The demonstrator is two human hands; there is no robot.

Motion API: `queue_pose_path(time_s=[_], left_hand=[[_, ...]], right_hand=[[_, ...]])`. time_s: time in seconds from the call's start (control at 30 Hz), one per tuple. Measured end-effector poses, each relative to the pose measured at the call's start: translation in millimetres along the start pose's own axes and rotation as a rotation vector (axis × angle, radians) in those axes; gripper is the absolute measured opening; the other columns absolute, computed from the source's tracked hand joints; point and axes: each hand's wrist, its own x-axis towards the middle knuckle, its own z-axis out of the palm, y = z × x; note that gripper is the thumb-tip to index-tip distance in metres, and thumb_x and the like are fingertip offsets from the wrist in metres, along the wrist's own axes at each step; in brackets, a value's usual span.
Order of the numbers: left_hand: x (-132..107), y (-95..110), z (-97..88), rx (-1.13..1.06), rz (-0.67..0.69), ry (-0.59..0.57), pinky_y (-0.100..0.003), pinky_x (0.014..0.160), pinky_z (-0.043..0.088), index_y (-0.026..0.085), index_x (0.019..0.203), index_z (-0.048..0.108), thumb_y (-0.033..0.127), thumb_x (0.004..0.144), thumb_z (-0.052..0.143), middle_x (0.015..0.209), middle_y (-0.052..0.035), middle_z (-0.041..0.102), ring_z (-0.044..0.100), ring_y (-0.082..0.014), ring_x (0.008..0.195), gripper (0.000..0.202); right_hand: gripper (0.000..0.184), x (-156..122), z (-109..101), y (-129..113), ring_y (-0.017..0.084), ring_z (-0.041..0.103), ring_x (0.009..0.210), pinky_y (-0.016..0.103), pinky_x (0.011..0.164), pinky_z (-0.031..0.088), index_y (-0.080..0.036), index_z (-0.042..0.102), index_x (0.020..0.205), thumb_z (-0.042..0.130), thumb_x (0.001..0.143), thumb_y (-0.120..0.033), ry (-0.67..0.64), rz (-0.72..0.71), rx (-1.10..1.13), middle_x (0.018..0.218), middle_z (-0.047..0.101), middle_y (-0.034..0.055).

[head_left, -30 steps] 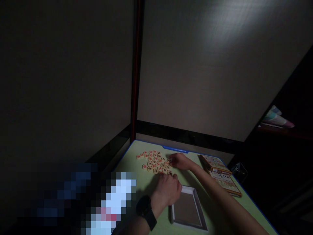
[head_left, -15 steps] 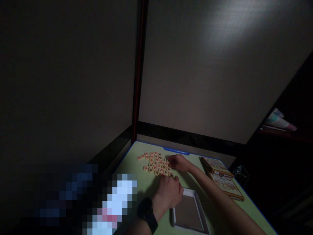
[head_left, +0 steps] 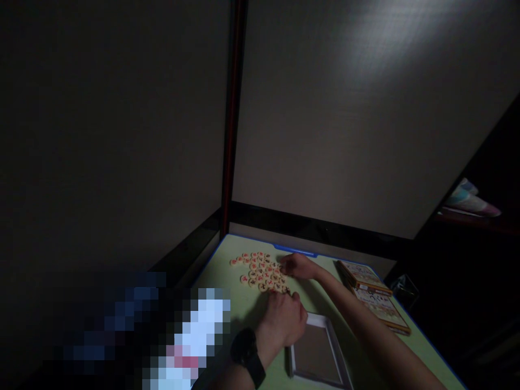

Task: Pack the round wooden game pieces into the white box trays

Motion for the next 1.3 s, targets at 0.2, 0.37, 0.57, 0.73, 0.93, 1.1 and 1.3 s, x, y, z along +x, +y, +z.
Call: queue_pose_path(time_s=[0.2,0.37,0.57,0.73,0.93,1.1,1.3], left_hand=[[1,0,1.4,-0.015,-0.01,0.009,-0.048,0.084,0.052,0.006,0.109,0.064,0.024,0.093,0.034,0.096,-0.0211,0.072,0.069,-0.0342,0.094,0.038],[2,0,4.2,-0.012,-0.019,-0.028,-0.05,0.092,0.048,0.006,0.112,0.063,0.027,0.094,0.034,0.1,-0.0226,0.071,0.067,-0.0348,0.098,0.04],[4,0,5.6,-0.05,-0.026,-0.042,-0.05,0.092,0.048,0.005,0.114,0.063,0.026,0.094,0.033,0.101,-0.023,0.071,0.067,-0.0353,0.1,0.042],[1,1,0.3,-0.057,-0.032,-0.045,-0.05,0.093,0.048,0.005,0.114,0.064,0.025,0.094,0.034,0.102,-0.0235,0.071,0.067,-0.0352,0.101,0.041],[2,0,1.8,-0.048,-0.016,-0.03,-0.051,0.092,0.049,0.005,0.112,0.064,0.027,0.094,0.035,0.099,-0.0227,0.071,0.067,-0.0352,0.098,0.041],[4,-1,2.0,-0.05,-0.014,-0.035,-0.05,0.09,0.05,0.006,0.111,0.064,0.027,0.093,0.034,0.099,-0.0219,0.072,0.068,-0.0346,0.097,0.041],[2,1,-2.2,-0.038,-0.027,-0.059,-0.051,0.093,0.048,0.006,0.112,0.064,0.029,0.094,0.034,0.102,-0.0219,0.071,0.067,-0.0352,0.1,0.041]], right_hand=[[0.032,27,-7,1,0.017,0.066,0.075,0.023,0.07,0.044,-0.016,0.078,0.092,0.054,0.073,-0.006,0.072,0.022,-0.1,0.078,0.075,0.0024],[0.042,55,-3,-9,0.021,0.069,0.09,0.024,0.078,0.046,-0.019,0.077,0.107,0.054,0.075,-0.005,0.086,-0.03,-0.145,0.096,0.077,0.0058],[0.032,71,10,-16,0.021,0.07,0.094,0.023,0.08,0.045,-0.021,0.08,0.094,0.058,0.075,-0.007,0.048,-0.089,-0.17,0.094,0.078,0.0043],[0.03,72,11,-17,0.018,0.07,0.088,0.021,0.076,0.044,-0.02,0.08,0.088,0.055,0.076,-0.006,0.049,-0.062,-0.184,0.089,0.078,0.0031],[0.028,63,6,-17,0.02,0.071,0.09,0.022,0.076,0.046,-0.018,0.08,0.091,0.056,0.081,-0.01,0.069,0.022,-0.205,0.092,0.079,0.0062],[0.026,58,3,-20,0.022,0.071,0.093,0.023,0.077,0.047,-0.018,0.081,0.09,0.057,0.081,-0.012,0.058,0.057,-0.235,0.094,0.079,0.0081],[0.028,57,2,-23,0.021,0.071,0.093,0.022,0.076,0.045,-0.017,0.081,0.091,0.056,0.08,-0.011,0.03,0.094,-0.275,0.094,0.079,0.0083]])
